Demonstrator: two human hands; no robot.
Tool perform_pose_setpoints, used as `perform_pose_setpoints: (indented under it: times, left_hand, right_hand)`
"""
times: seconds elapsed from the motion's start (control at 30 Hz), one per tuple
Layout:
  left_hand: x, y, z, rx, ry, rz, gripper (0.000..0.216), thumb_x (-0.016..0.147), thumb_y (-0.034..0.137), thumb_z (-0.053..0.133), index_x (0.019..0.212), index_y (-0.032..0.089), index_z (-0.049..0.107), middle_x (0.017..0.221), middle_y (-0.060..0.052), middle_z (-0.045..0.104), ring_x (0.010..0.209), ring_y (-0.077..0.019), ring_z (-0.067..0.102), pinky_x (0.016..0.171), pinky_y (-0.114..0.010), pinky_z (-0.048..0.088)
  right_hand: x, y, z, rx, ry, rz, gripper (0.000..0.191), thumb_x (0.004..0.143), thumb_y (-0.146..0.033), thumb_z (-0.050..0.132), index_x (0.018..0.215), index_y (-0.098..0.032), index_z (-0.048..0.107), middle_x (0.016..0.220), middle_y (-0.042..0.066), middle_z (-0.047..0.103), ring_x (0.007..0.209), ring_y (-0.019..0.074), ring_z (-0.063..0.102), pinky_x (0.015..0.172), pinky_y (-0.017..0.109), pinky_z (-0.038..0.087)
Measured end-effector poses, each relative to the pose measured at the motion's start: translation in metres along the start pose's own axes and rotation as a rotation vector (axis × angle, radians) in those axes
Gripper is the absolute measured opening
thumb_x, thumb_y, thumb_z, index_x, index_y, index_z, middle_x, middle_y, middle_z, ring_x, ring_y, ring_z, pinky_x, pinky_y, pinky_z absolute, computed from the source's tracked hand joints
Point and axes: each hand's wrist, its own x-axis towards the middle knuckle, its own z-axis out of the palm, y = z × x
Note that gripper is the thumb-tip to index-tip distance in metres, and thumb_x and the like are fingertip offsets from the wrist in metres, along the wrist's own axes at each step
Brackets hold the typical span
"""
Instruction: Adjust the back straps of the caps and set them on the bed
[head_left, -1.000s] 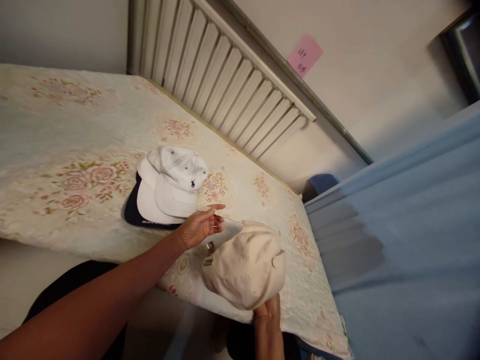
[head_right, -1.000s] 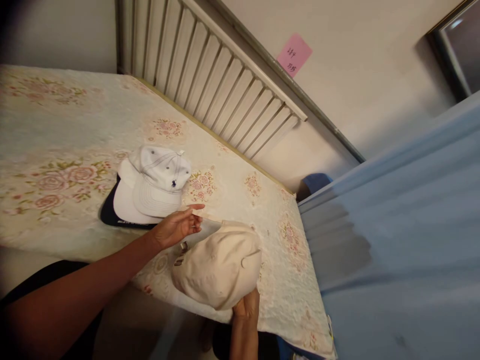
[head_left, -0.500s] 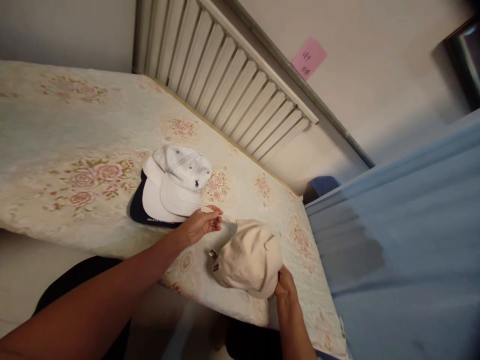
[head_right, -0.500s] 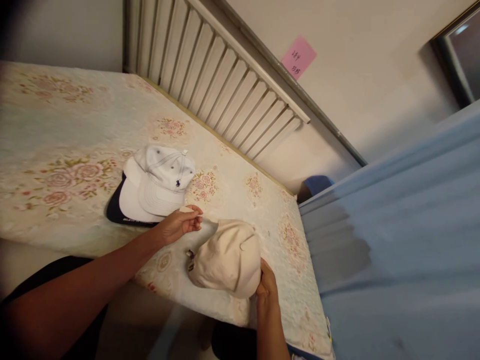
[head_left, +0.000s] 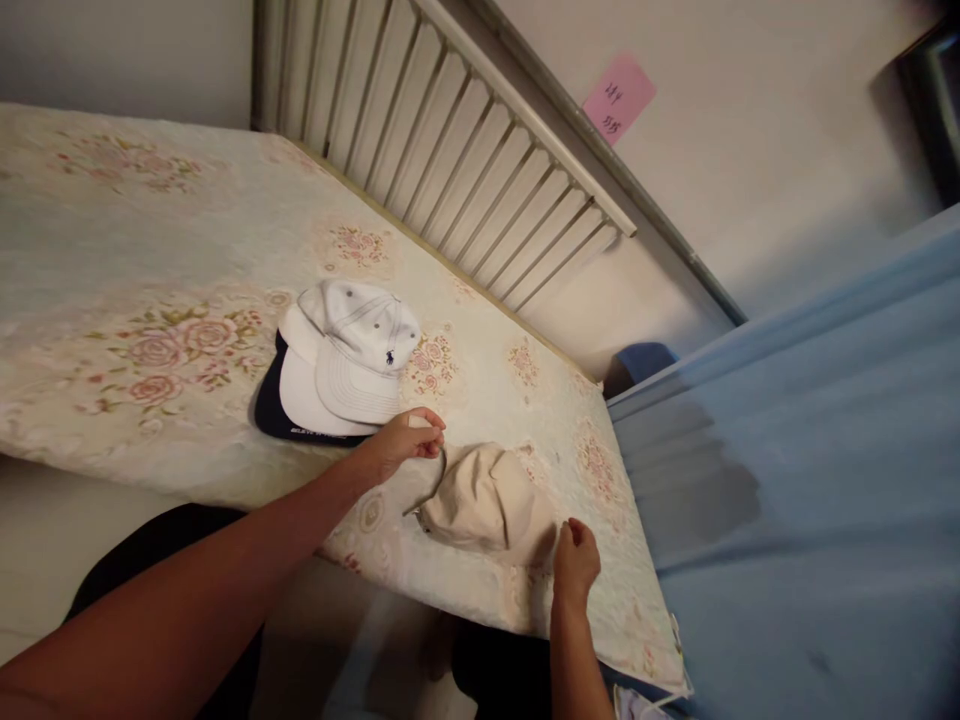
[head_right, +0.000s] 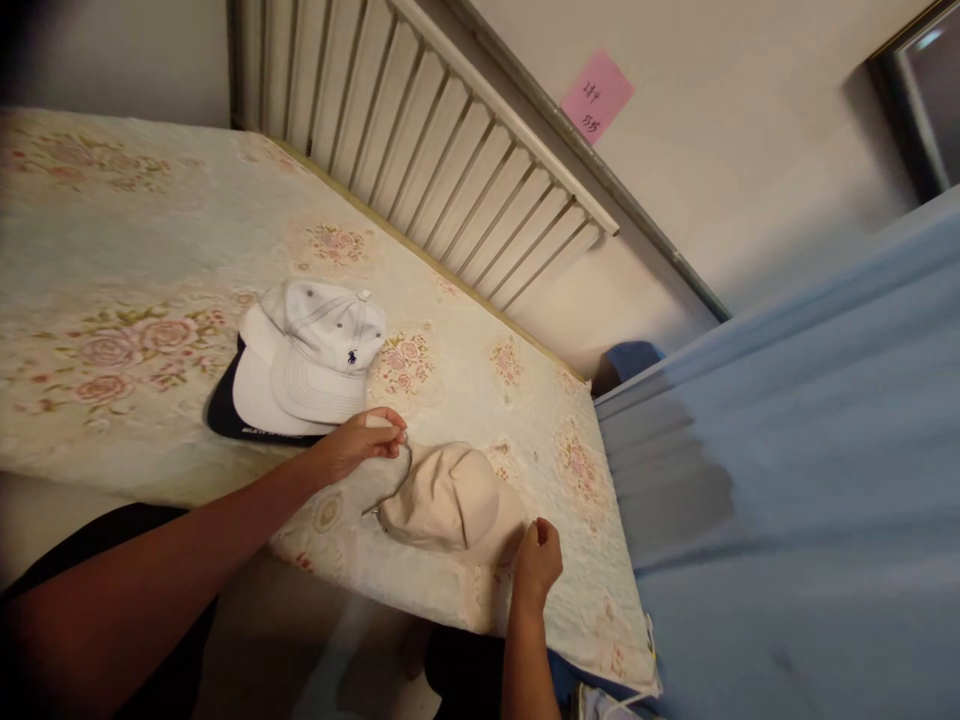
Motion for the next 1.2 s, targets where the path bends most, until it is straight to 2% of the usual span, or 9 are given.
perform_pose_setpoints:
  times: [0.1,0.17,0.23,0.33,0.47,0.63,0.83,0.97,1.2]
  left_hand:
    - [-0.001,0.000,0.000,0.010,0.006,-0.008,0.016,0.069,0.022,0.069,0.082,0.017,0.059,0.070,-0.001,0.065,0.061,-0.0120,0.058,0.067,-0.028,0.045]
    - [-0.001,0.001,0.001,0.012,0.024,-0.015,0.016,0.068,0.021,0.068,0.081,0.017,0.059,0.069,-0.002,0.065,0.060,-0.0122,0.058,0.066,-0.028,0.045]
    - [-0.002,0.001,0.002,0.016,0.036,-0.019,0.016,0.067,0.020,0.067,0.080,0.017,0.058,0.067,-0.002,0.064,0.059,-0.0122,0.058,0.065,-0.028,0.045]
    - [-0.002,0.001,0.004,0.075,0.060,-0.028,0.017,0.066,0.020,0.066,0.079,0.017,0.057,0.067,-0.001,0.064,0.058,-0.0117,0.057,0.064,-0.027,0.045]
    - [-0.001,-0.002,0.004,0.174,0.088,-0.055,0.018,0.063,0.019,0.066,0.078,0.017,0.056,0.064,0.000,0.062,0.055,-0.0112,0.056,0.060,-0.026,0.045]
    - [0.002,-0.008,0.006,0.320,0.137,-0.093,0.017,0.061,0.014,0.061,0.076,0.017,0.055,0.056,0.003,0.056,0.051,-0.0101,0.053,0.054,-0.022,0.042]
    - [0.007,-0.014,0.006,0.489,0.114,-0.064,0.012,0.069,0.028,0.056,0.075,0.017,0.055,0.060,0.003,0.056,0.052,-0.0109,0.052,0.055,-0.024,0.044]
    - [0.011,-0.016,0.001,0.625,0.072,0.027,0.024,0.076,0.038,0.050,0.073,0.017,0.060,0.064,0.001,0.059,0.055,-0.0124,0.053,0.055,-0.024,0.042]
    - [0.009,-0.014,-0.001,0.850,0.070,0.250,0.027,0.082,0.036,0.049,0.072,0.018,0.066,0.072,-0.002,0.062,0.068,-0.0164,0.056,0.068,-0.028,0.042]
  right_hand:
    - [-0.040,0.011,-0.009,0.036,0.051,0.030,0.028,0.065,-0.041,0.059,0.085,-0.021,0.061,0.071,0.002,0.069,0.072,0.0227,0.065,0.073,0.036,0.050]
    - [-0.068,0.017,-0.007,0.266,-0.060,0.216,0.027,0.061,-0.039,0.066,0.079,-0.020,0.058,0.059,-0.002,0.064,0.057,0.0191,0.063,0.063,0.034,0.052]
    - [-0.090,0.020,-0.002,0.471,-0.228,0.376,0.032,0.057,-0.034,0.075,0.079,-0.018,0.059,0.066,0.002,0.069,0.063,0.0190,0.068,0.063,0.032,0.055]
    - [-0.106,0.017,0.004,0.637,-0.333,0.489,0.032,0.056,-0.026,0.080,0.081,-0.016,0.060,0.076,0.005,0.073,0.077,0.0212,0.073,0.072,0.032,0.059]
    - [-0.111,0.003,0.006,0.700,-0.426,0.637,0.019,0.066,-0.019,0.074,0.078,-0.015,0.060,0.081,0.009,0.075,0.084,0.0232,0.074,0.081,0.036,0.060]
    - [-0.129,-0.018,0.015,0.741,-0.527,0.771,0.016,0.071,-0.014,0.070,0.085,-0.010,0.062,0.092,0.014,0.075,0.092,0.0238,0.073,0.085,0.036,0.058]
    - [-0.139,-0.036,0.026,0.874,-0.541,0.878,0.008,0.076,-0.005,0.061,0.081,-0.010,0.064,0.092,0.014,0.075,0.095,0.0222,0.073,0.090,0.035,0.057]
    - [-0.133,-0.034,0.030,0.959,-0.506,0.921,0.009,0.080,-0.008,0.057,0.079,-0.013,0.065,0.091,0.013,0.076,0.095,0.0217,0.072,0.092,0.038,0.056]
    - [-0.122,-0.016,0.044,1.104,-0.475,0.768,0.013,0.081,-0.010,0.057,0.085,-0.018,0.066,0.086,0.005,0.077,0.093,0.0159,0.072,0.099,0.040,0.051]
